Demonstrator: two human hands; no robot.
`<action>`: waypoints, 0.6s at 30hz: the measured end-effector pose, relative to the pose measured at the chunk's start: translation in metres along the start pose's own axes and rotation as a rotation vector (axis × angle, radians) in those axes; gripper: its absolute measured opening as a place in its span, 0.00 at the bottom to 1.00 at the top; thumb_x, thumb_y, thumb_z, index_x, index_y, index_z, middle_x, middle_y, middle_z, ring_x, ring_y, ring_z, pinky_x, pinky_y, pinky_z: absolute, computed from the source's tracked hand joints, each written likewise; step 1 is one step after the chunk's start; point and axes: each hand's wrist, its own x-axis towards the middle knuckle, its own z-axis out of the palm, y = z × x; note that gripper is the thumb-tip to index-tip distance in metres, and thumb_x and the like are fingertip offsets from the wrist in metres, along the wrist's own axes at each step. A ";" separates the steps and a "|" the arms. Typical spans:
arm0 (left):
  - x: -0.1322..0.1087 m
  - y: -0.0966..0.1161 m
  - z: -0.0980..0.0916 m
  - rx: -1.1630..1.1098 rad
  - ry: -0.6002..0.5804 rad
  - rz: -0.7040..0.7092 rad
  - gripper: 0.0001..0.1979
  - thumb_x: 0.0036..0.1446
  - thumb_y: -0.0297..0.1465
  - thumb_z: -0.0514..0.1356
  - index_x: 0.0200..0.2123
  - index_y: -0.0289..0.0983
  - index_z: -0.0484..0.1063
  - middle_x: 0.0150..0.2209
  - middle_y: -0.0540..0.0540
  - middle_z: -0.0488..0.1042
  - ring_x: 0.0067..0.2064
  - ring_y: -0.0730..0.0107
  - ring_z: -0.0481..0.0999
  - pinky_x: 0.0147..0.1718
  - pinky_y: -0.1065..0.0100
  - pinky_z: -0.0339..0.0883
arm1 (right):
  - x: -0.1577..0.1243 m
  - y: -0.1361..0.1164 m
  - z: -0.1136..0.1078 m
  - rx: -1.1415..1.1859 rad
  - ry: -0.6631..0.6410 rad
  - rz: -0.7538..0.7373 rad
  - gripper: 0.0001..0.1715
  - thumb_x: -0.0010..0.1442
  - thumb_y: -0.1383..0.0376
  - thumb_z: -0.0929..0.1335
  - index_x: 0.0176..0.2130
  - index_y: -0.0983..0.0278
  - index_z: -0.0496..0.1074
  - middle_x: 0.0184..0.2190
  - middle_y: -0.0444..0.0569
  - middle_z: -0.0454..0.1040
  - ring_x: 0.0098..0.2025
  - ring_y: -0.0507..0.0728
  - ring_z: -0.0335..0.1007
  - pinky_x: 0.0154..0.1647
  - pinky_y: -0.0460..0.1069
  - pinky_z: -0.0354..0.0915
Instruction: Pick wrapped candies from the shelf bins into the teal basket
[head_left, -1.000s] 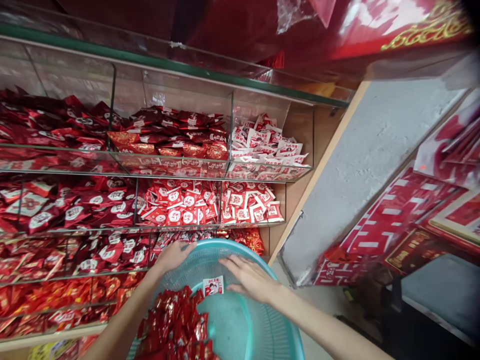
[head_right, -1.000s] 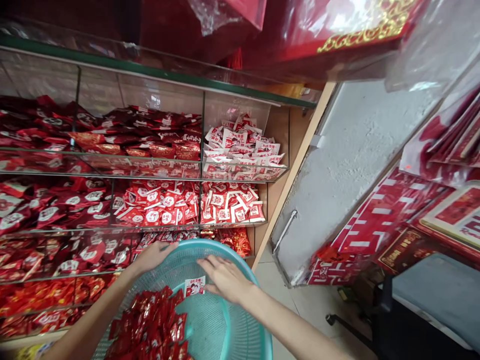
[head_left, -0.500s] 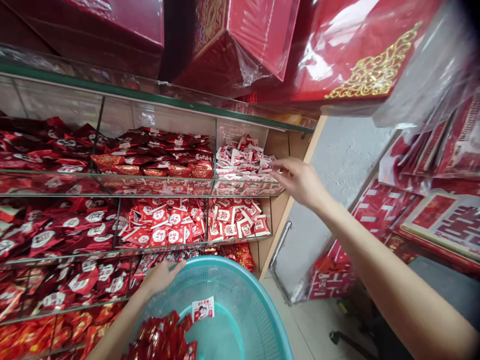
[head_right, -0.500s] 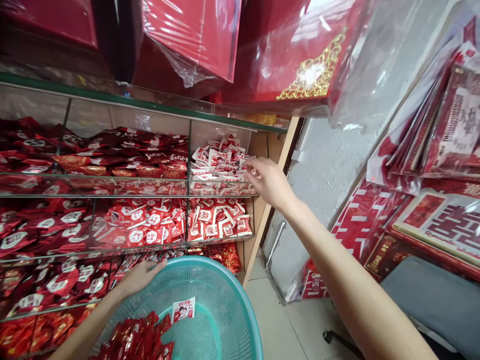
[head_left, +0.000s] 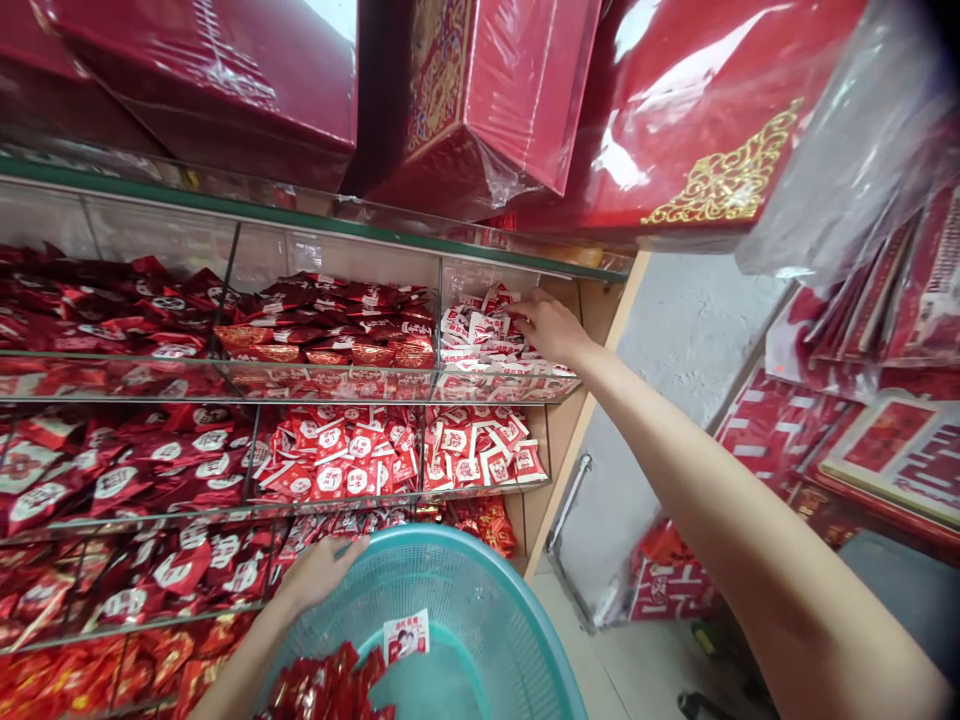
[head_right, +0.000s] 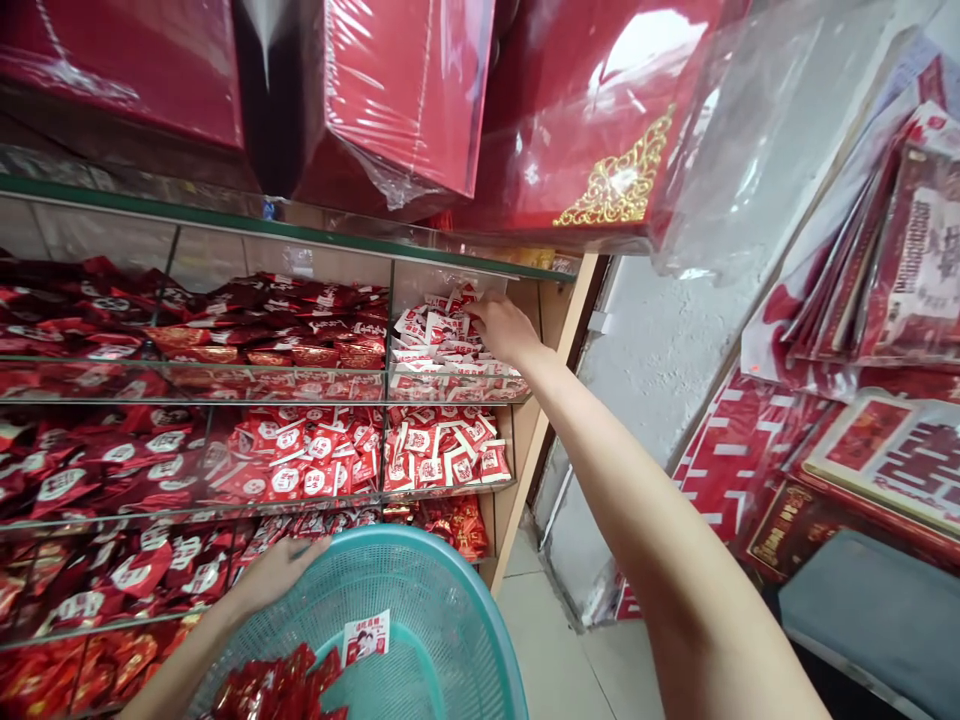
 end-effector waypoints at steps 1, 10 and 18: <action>0.000 0.000 0.000 -0.001 0.002 -0.002 0.34 0.49 0.59 0.43 0.30 0.37 0.74 0.32 0.42 0.78 0.37 0.55 0.75 0.32 0.67 0.62 | 0.000 0.001 0.001 -0.005 -0.004 0.001 0.20 0.59 0.70 0.61 0.49 0.62 0.73 0.43 0.54 0.69 0.45 0.60 0.66 0.45 0.51 0.61; 0.000 -0.002 -0.002 -0.013 0.008 -0.002 0.32 0.50 0.56 0.46 0.34 0.38 0.76 0.35 0.42 0.78 0.39 0.54 0.76 0.35 0.66 0.64 | 0.001 -0.001 0.005 0.020 0.001 0.006 0.16 0.58 0.70 0.62 0.44 0.63 0.75 0.42 0.54 0.70 0.45 0.59 0.67 0.46 0.50 0.61; -0.007 0.000 -0.008 -0.002 0.013 -0.027 0.31 0.51 0.55 0.46 0.31 0.37 0.77 0.29 0.44 0.78 0.35 0.56 0.76 0.33 0.67 0.62 | 0.001 0.006 0.007 0.146 0.122 0.036 0.10 0.54 0.70 0.65 0.35 0.66 0.76 0.35 0.52 0.74 0.39 0.58 0.69 0.40 0.50 0.62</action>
